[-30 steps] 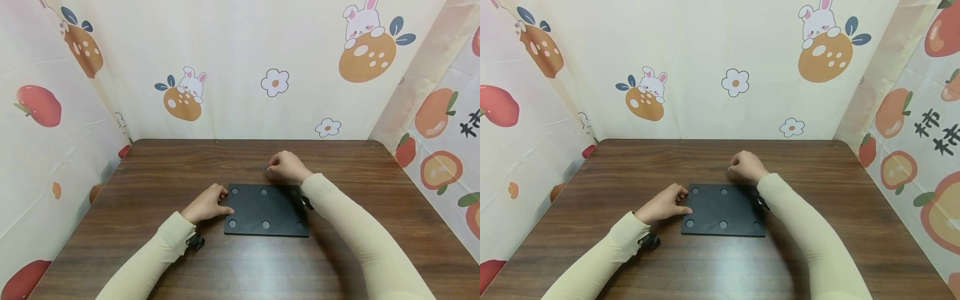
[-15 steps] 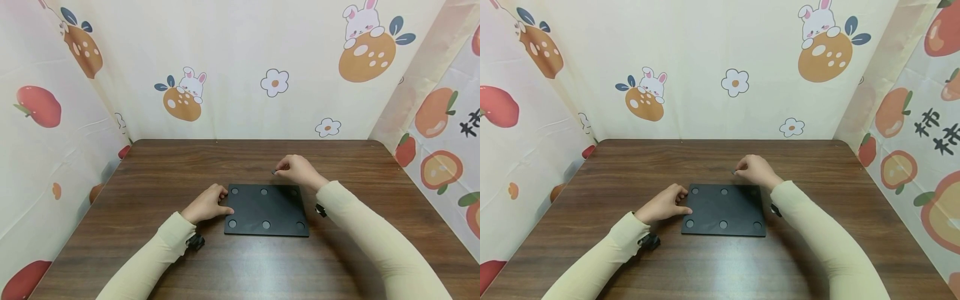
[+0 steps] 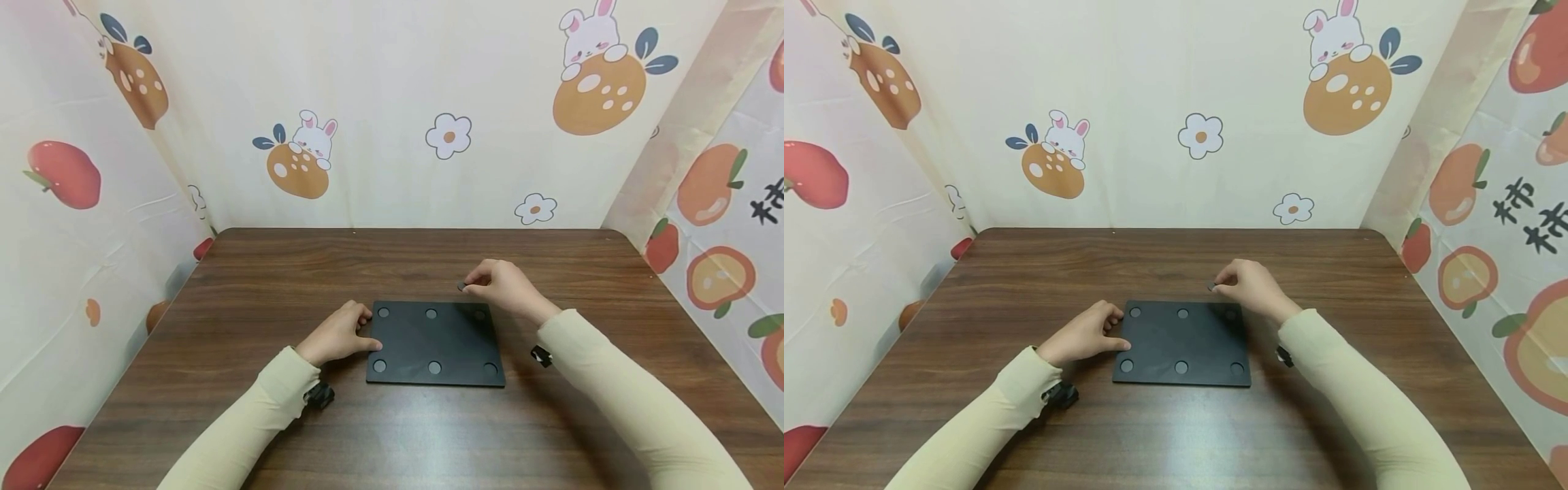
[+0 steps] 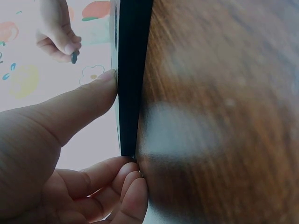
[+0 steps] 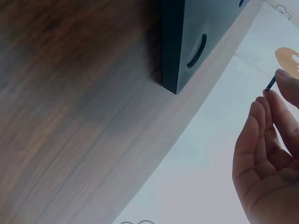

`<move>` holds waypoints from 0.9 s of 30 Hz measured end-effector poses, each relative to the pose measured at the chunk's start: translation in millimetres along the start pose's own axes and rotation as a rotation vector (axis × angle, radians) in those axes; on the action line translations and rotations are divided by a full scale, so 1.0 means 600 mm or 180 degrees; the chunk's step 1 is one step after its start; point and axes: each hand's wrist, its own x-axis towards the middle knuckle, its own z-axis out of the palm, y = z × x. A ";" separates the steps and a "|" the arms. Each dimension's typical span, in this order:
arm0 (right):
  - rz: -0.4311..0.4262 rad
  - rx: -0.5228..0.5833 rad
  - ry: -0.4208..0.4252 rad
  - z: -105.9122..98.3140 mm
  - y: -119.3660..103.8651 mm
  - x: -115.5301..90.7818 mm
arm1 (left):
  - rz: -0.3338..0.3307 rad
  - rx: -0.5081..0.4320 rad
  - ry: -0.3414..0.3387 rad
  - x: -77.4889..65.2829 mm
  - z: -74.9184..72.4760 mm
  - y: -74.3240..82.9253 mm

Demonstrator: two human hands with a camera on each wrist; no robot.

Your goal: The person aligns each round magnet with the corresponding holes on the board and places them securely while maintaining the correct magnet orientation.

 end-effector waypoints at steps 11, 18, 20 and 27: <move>0.0029 0.0054 0.0103 -0.005 0.018 -0.038 | -0.0027 -0.0015 0.0000 -0.001 0.000 0.003; -0.0049 0.0002 0.0184 -0.013 0.023 -0.064 | -0.0067 -0.0023 0.0007 -0.001 0.000 0.004; -0.0043 0.0000 0.0209 -0.016 0.021 -0.071 | -0.0066 -0.0023 0.0003 -0.001 0.000 0.004; -0.0041 -0.0009 0.0217 -0.019 0.022 -0.093 | -0.0076 -0.0043 0.0001 -0.002 0.000 0.004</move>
